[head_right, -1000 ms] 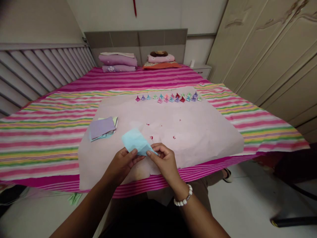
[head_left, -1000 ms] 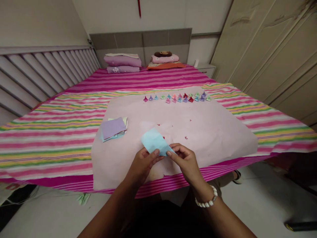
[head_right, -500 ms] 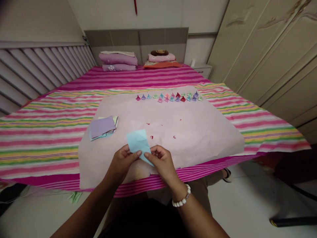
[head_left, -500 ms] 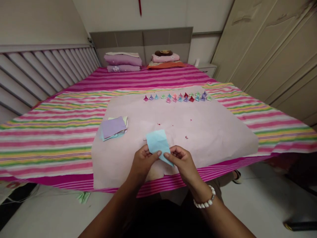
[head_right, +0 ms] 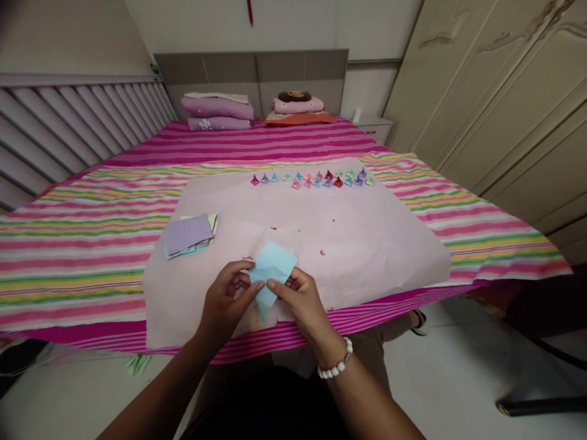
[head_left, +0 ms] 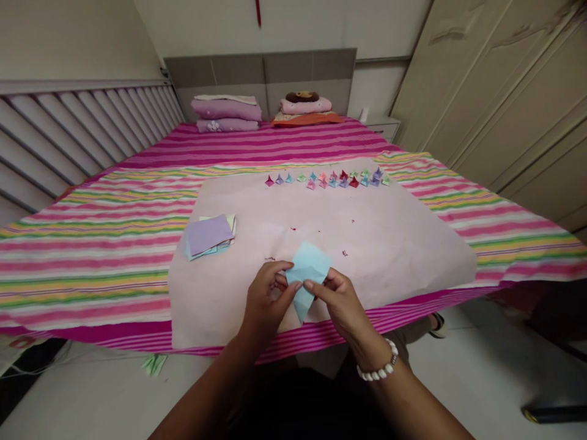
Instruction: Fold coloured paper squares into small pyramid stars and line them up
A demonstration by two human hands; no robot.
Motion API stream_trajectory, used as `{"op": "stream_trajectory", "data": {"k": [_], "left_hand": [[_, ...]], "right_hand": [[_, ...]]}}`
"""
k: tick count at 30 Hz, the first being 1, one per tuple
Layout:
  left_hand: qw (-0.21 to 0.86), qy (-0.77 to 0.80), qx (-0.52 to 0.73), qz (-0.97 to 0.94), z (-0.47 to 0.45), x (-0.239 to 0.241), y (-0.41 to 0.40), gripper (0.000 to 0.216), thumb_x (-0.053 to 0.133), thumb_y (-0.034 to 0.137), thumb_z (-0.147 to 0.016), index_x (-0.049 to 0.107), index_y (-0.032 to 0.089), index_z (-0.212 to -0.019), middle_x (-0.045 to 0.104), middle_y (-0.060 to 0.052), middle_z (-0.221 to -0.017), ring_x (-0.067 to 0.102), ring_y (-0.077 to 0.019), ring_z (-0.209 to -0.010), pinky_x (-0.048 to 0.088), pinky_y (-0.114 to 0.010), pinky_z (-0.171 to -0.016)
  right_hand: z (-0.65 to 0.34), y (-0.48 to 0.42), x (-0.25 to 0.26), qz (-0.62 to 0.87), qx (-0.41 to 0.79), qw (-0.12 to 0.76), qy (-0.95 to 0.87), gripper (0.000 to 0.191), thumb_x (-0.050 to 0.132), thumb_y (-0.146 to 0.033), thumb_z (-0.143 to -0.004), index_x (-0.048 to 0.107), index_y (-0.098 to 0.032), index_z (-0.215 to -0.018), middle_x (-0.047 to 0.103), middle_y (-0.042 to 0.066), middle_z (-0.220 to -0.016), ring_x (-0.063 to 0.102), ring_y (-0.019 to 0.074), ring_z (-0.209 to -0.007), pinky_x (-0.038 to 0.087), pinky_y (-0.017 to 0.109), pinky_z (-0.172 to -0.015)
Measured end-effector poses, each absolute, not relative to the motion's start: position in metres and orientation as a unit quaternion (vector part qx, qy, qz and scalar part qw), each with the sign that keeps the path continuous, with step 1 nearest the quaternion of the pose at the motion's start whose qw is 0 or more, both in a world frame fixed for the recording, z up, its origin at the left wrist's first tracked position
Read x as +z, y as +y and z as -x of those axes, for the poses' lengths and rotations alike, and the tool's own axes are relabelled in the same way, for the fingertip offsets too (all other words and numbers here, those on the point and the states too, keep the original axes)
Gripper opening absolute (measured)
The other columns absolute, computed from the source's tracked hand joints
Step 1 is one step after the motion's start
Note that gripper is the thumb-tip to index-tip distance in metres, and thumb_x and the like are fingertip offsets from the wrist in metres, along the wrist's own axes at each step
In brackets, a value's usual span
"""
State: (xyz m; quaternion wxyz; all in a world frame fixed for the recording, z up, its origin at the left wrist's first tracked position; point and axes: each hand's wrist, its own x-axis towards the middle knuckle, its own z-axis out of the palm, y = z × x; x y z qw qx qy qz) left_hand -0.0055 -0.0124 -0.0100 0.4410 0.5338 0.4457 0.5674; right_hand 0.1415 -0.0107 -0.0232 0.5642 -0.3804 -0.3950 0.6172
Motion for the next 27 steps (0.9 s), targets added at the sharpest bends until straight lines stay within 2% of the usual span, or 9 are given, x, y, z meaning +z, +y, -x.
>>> {"op": "stream_trajectory", "data": {"k": [4,8,12,14,19,20,23,25,27], "left_hand": [[0.404,0.45,0.546,-0.58,0.006,-0.01,-0.012,0.038,0.075,0.019,-0.071,0.071,0.026,-0.108,0.061,-0.002,-0.093,0.054,-0.0122,-0.072,0.045,-0.025,-0.071],[0.459,0.449,0.557,-0.527,0.005,-0.011,-0.007,0.03,0.079,0.022,-0.066,0.076,0.023,-0.096,0.061,-0.003,-0.093,0.053,-0.0113,-0.072,0.046,-0.024,-0.067],[0.557,0.454,0.536,-0.443,0.005,-0.02,-0.001,0.024,0.08,0.028,-0.064,0.076,0.018,-0.085,0.069,-0.004,-0.089,0.06,-0.0154,-0.08,0.047,-0.028,-0.075],[0.601,0.463,0.52,-0.393,0.005,-0.026,0.002,0.025,0.08,0.031,-0.065,0.075,0.017,-0.085,0.071,-0.004,-0.082,0.061,-0.0159,-0.078,0.047,-0.029,-0.077],[0.632,0.453,0.515,-0.36,0.002,-0.032,0.004,0.026,0.082,0.032,-0.062,0.074,0.016,-0.081,0.071,-0.002,-0.074,0.06,-0.0128,-0.069,0.045,-0.026,-0.07],[0.634,0.449,0.512,-0.366,0.0,-0.031,0.005,0.025,0.082,0.032,-0.062,0.073,0.015,-0.08,0.07,-0.002,-0.073,0.06,-0.0125,-0.069,0.044,-0.025,-0.069],[0.632,0.443,0.506,-0.386,-0.006,-0.029,0.009,0.025,0.082,0.031,-0.062,0.072,0.015,-0.078,0.069,-0.001,-0.07,0.058,-0.0113,-0.065,0.043,-0.024,-0.066],[0.63,0.438,0.508,-0.391,-0.012,-0.029,0.015,0.026,0.083,0.032,-0.061,0.071,0.015,-0.077,0.066,0.0,-0.066,0.055,-0.0099,-0.062,0.041,-0.023,-0.063],[0.634,0.432,0.509,-0.39,-0.018,-0.032,0.021,0.027,0.083,0.032,-0.06,0.07,0.014,-0.076,0.064,0.001,-0.064,0.052,-0.0086,-0.059,0.039,-0.022,-0.06]], "right_hand": [[-0.143,-0.011,-0.025,0.372,0.6,0.567,-0.423,0.026,0.079,-0.039,-0.069,0.073,-0.025,-0.09,0.072,0.001,-0.081,0.065,0.0212,-0.08,0.052,0.038,-0.079],[-0.145,-0.008,-0.028,0.379,0.573,0.565,-0.457,0.019,0.078,-0.037,-0.071,0.073,-0.024,-0.085,0.068,0.0,-0.078,0.061,0.0181,-0.074,0.05,0.033,-0.073],[-0.144,-0.003,-0.031,0.388,0.568,0.569,-0.452,0.021,0.08,-0.036,-0.068,0.07,-0.022,-0.08,0.061,-0.002,-0.067,0.055,0.0141,-0.062,0.048,0.028,-0.062],[-0.141,-0.001,-0.031,0.391,0.569,0.581,-0.431,0.027,0.082,-0.036,-0.065,0.067,-0.022,-0.083,0.061,-0.002,-0.069,0.055,0.0139,-0.063,0.048,0.028,-0.061],[-0.138,0.005,-0.027,0.421,0.562,0.613,-0.362,0.061,0.089,-0.029,-0.05,0.061,-0.024,-0.105,0.063,-0.001,-0.083,0.058,0.0149,-0.073,0.051,0.027,-0.063],[-0.138,0.005,-0.026,0.42,0.573,0.606,-0.358,0.058,0.089,-0.029,-0.05,0.063,-0.023,-0.102,0.062,-0.001,-0.081,0.058,0.0146,-0.071,0.05,0.027,-0.063],[-0.14,0.009,-0.021,0.426,0.599,0.577,-0.355,0.034,0.087,-0.034,-0.053,0.067,-0.018,-0.074,0.061,-0.001,-0.066,0.053,0.0131,-0.06,0.046,0.027,-0.056],[-0.142,0.012,-0.017,0.439,0.59,0.584,-0.345,0.031,0.086,-0.037,-0.054,0.063,-0.017,-0.062,0.059,-0.002,-0.06,0.049,0.012,-0.055,0.042,0.026,-0.053],[-0.146,0.015,-0.015,0.447,0.57,0.601,-0.337,0.031,0.085,-0.038,-0.055,0.062,-0.017,-0.059,0.057,-0.003,-0.056,0.047,0.0113,-0.052,0.04,0.026,-0.051]]}}
